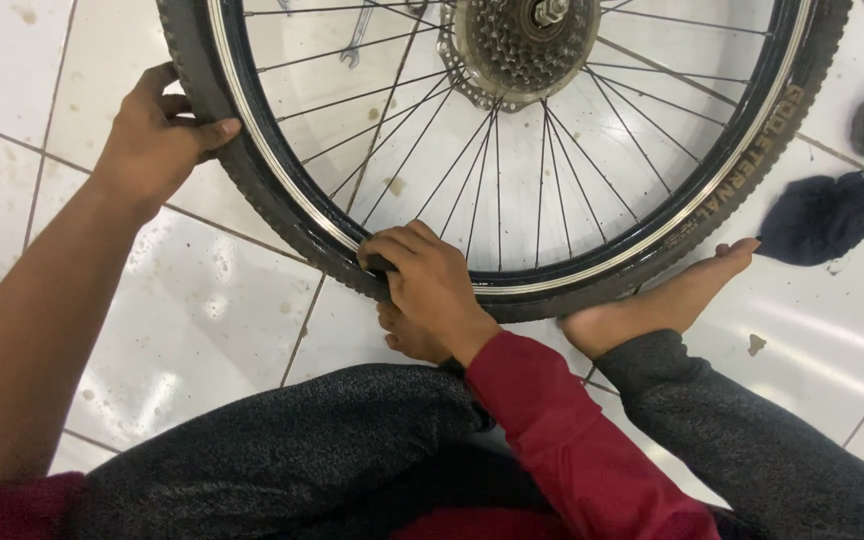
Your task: The person sits on the floor and wipes the rim and tire of a bicycle wheel using a cloth. They rotate the wheel to clean different sections and then lift the wheel to inspect it.
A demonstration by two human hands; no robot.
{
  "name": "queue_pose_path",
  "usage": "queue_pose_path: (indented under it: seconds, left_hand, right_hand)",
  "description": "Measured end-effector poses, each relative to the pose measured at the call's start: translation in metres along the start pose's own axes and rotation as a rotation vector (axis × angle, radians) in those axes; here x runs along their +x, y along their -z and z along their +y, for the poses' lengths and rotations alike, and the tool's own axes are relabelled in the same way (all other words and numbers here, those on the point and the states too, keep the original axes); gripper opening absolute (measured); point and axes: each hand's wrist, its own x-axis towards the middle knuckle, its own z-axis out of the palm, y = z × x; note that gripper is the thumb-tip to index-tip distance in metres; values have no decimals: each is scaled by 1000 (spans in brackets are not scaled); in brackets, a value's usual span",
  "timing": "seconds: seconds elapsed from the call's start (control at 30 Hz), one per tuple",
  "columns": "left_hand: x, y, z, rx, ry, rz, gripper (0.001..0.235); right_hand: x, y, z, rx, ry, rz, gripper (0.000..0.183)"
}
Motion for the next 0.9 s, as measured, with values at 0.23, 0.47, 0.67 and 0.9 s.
queue_pose_path:
  seconds: [0.23,0.47,0.67,0.9]
  left_hand:
    - [-1,-1,-3,-41,72,24,71]
    - [-6,0,2,59,25,28,64]
    - [-3,1,3,-15,51,12,65]
    - [-7,1,5,-28,35,9,59]
  right_hand:
    - [-34,49,24,-146,-33,-65,44]
    - [3,-7,4,-138,42,56,45]
    - [27,-12,-6,-41,-85,160,42]
    - [8,-11,-2,-69,-137,76,38]
